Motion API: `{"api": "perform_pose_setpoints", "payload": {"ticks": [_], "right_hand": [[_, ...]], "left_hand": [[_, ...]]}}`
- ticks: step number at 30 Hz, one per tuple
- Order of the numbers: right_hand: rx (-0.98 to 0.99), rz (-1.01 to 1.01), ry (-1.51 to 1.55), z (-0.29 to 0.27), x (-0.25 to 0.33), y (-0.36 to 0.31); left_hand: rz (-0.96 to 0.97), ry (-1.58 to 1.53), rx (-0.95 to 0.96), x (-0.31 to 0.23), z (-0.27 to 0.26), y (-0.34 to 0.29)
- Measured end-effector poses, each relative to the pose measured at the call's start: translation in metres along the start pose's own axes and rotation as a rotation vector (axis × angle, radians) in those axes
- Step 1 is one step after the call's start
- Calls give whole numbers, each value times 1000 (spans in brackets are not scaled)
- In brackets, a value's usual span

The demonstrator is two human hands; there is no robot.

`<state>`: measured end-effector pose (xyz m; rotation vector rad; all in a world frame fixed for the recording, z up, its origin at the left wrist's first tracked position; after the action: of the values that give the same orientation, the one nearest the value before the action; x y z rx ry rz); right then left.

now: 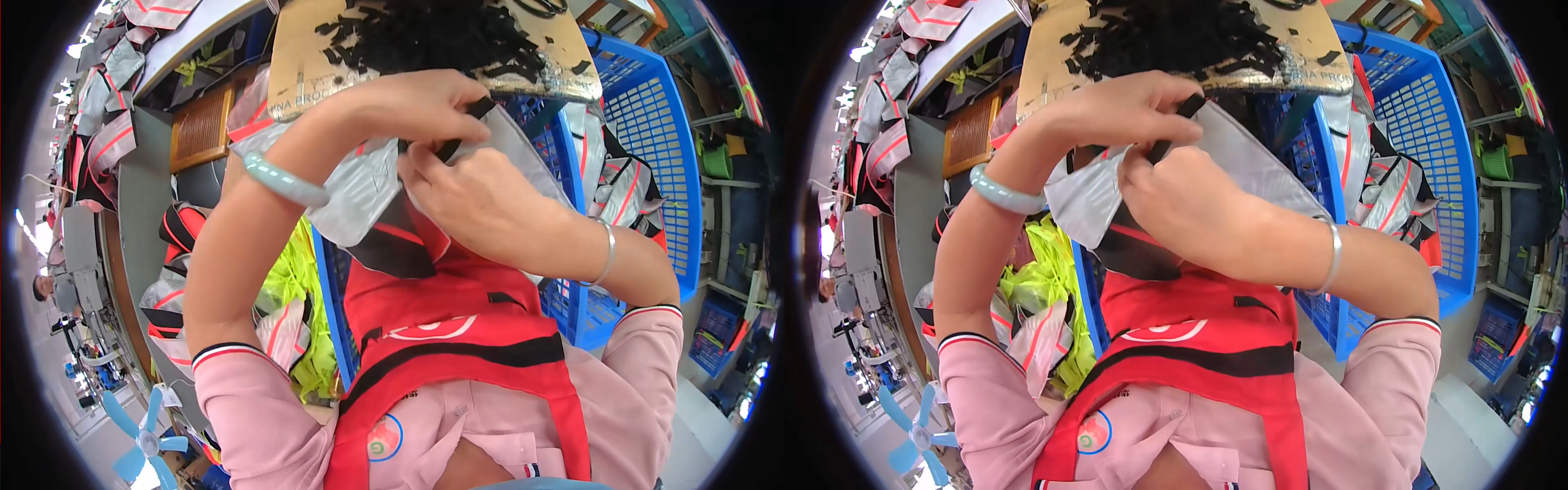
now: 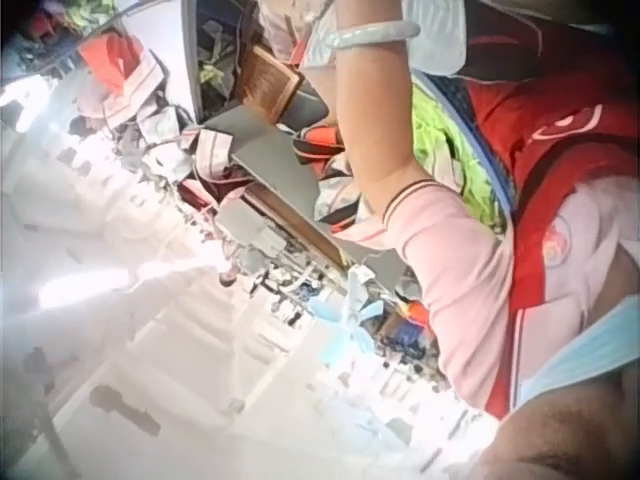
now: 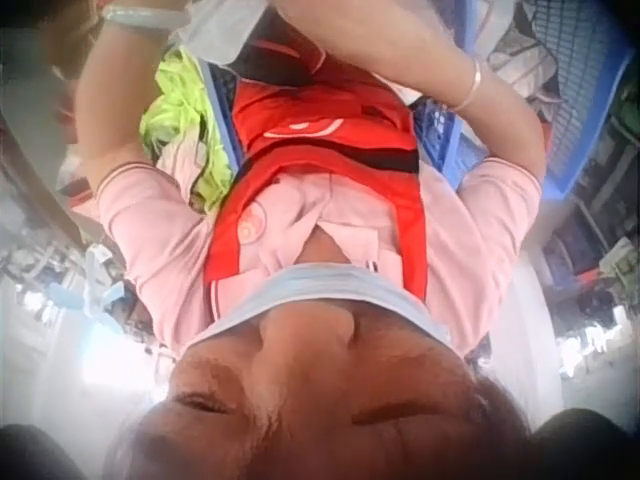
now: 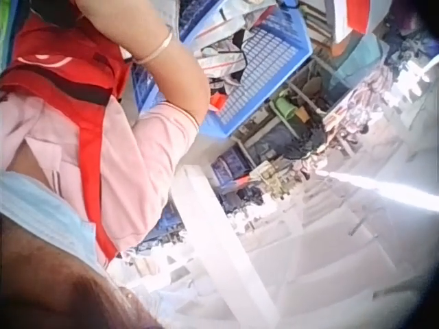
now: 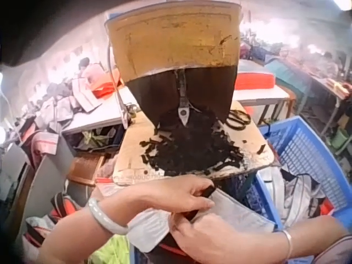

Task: Assembling and processing reflective safety vests using an industrial sewing or specialized machine.

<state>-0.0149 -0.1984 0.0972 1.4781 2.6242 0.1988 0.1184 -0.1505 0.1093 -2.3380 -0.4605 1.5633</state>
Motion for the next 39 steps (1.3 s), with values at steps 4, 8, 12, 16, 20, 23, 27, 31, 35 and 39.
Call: {"api": "perform_pose_setpoints", "payload": {"ticks": [4, 8, 12, 16, 20, 23, 27, 31, 35, 39], "right_hand": [[5, 156, -46, 16, -9, 0], [31, 288, 230, 16, -34, -20], [-21, 361, 481, 5, -33, -39], [-12, 417, 560, -17, -26, -49], [-140, 351, 511, -25, -27, -52], [-269, 318, 489, -39, -42, -46], [-286, 502, 640, -49, -66, -29], [-298, 643, 816, -30, -96, -12], [-246, 695, 857, -22, -126, 3], [-165, 724, 845, -14, -150, 13]], "left_hand": [[225, -186, -230, 38, 15, 8], [448, -170, -158, 99, 45, -13], [449, 383, -345, 79, 53, -53], [362, 256, -332, 54, 57, -82], [284, 183, -432, 23, 70, -103], [287, -19, -653, 2, 52, -107], [167, -71, -627, -8, 5, -93], [175, -74, -599, 3, -34, -65], [113, -128, -603, 8, -61, -45], [75, -178, -624, 20, -80, -29]]}}
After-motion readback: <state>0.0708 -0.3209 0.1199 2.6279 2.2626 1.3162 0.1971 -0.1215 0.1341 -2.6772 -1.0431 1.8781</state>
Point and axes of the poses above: each hand's wrist, its own y-axis towards the middle knuckle, its own z-axis out of the palm, x = y × z, the point moved 2 cm from there along y, towards the middle knuckle, and after that the axes turned 7 degrees about -y, right-handed, at the moved point
